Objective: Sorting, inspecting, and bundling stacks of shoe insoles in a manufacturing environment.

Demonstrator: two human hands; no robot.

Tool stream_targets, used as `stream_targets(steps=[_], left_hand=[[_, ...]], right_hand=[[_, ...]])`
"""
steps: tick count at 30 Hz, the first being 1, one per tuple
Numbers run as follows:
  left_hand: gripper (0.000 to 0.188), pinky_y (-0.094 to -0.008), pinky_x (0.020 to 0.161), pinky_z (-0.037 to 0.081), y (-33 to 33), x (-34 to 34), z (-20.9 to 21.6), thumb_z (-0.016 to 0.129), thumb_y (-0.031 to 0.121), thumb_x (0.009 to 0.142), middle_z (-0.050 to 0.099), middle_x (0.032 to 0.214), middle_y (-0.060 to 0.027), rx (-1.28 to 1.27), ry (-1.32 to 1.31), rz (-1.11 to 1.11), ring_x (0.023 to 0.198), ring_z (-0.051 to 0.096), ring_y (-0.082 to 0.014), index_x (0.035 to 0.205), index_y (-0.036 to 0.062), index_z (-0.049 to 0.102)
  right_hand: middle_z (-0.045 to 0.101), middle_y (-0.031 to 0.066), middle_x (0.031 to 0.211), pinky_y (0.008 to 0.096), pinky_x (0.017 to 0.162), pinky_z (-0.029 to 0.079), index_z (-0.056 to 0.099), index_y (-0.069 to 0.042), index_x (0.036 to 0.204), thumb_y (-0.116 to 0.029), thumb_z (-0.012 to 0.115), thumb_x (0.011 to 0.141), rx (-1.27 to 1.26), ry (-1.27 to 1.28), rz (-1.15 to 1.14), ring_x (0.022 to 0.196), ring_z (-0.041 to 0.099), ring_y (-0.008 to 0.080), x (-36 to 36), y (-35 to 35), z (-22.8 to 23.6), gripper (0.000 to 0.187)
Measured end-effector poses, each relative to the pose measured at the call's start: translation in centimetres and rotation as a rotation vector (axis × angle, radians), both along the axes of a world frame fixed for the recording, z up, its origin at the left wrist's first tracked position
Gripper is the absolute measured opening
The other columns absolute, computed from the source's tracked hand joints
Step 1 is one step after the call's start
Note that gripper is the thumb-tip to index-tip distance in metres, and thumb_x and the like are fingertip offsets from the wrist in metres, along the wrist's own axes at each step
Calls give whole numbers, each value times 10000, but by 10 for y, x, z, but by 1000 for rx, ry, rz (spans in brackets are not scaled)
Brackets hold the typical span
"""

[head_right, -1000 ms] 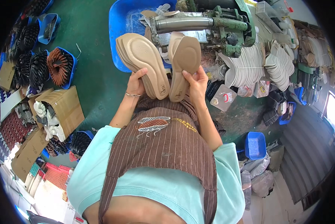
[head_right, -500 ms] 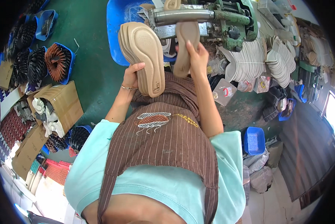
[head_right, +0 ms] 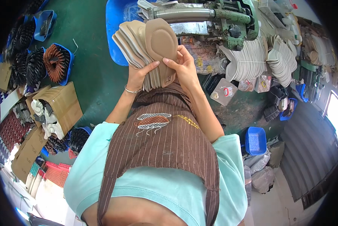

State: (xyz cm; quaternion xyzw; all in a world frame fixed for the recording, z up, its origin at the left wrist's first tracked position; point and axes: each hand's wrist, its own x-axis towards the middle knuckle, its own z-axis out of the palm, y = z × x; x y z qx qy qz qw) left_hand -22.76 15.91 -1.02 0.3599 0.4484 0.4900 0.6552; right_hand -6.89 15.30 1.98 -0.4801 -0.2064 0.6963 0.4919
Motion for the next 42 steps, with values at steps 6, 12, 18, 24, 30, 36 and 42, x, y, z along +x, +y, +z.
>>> stream_targets(steps=[6, 12, 18, 24, 30, 36, 42], left_hand=[[527, -353, 919, 462, 2, -18, 2, 641, 104, 815, 551, 1199, -172, -206, -228, -54, 1098, 549, -267, 1272, -38, 420], [599, -416, 965, 433, 4, -31, 0, 544, 225, 851, 494, 1263, -246, -260, -473, -89, 1112, 542, -326, 1326, -78, 342], [459, -382, 941, 477, -5, -29, 2, 584, 71, 813, 565, 1161, -132, -383, -466, 45, 1068, 574, -239, 1243, -8, 444], [491, -318, 892, 468, -11, -18, 1, 660, 75, 775, 572, 1145, -93, -349, -328, -92, 1056, 560, -182, 1225, -3, 481], [487, -321, 894, 463, -6, -13, 8, 664, 63, 784, 577, 1154, -101, -263, -266, -124, 1047, 564, -187, 1230, -15, 486], [509, -319, 892, 466, -13, -11, 0, 701, 61, 777, 585, 1134, -98, -361, -244, -147, 1038, 568, -192, 1231, -2, 481], [518, -308, 896, 465, -14, -7, 5, 698, 64, 783, 574, 1148, -103, -304, -190, -39, 1039, 568, -192, 1241, -4, 465]], right_hand=[[624, 26, 977, 249, 822, 451, 567, -30, 1007, 62, 640, 792, 169, -239, -201, 901, 569, 99, 15, -23, -24, 246], [627, 45, 1004, 264, 820, 446, 564, -23, 1042, 36, 648, 796, 138, -316, -232, 919, 571, 114, 47, 15, -55, 267], [621, 126, 1057, 334, 803, 520, 496, 8, 1171, 6, 616, 838, -134, -64, -118, 871, 642, 220, 24, -9, -22, 354], [662, 131, 932, 309, 701, 544, 563, 61, 1006, -134, 606, 881, -83, -295, -66, 803, 656, 187, 24, 18, -30, 235], [618, 25, 797, 254, 618, 505, 590, -3, 925, -161, 660, 846, -219, -365, -145, 667, 591, 97, 22, -15, -28, 190], [636, 42, 853, 224, 607, 464, 591, 25, 1050, -187, 653, 859, -67, -492, -130, 707, 585, 89, 28, 30, -31, 293], [624, 28, 780, 224, 583, 465, 578, -11, 906, -139, 669, 834, -169, -408, -124, 656, 574, 80, 19, -13, -27, 173]])
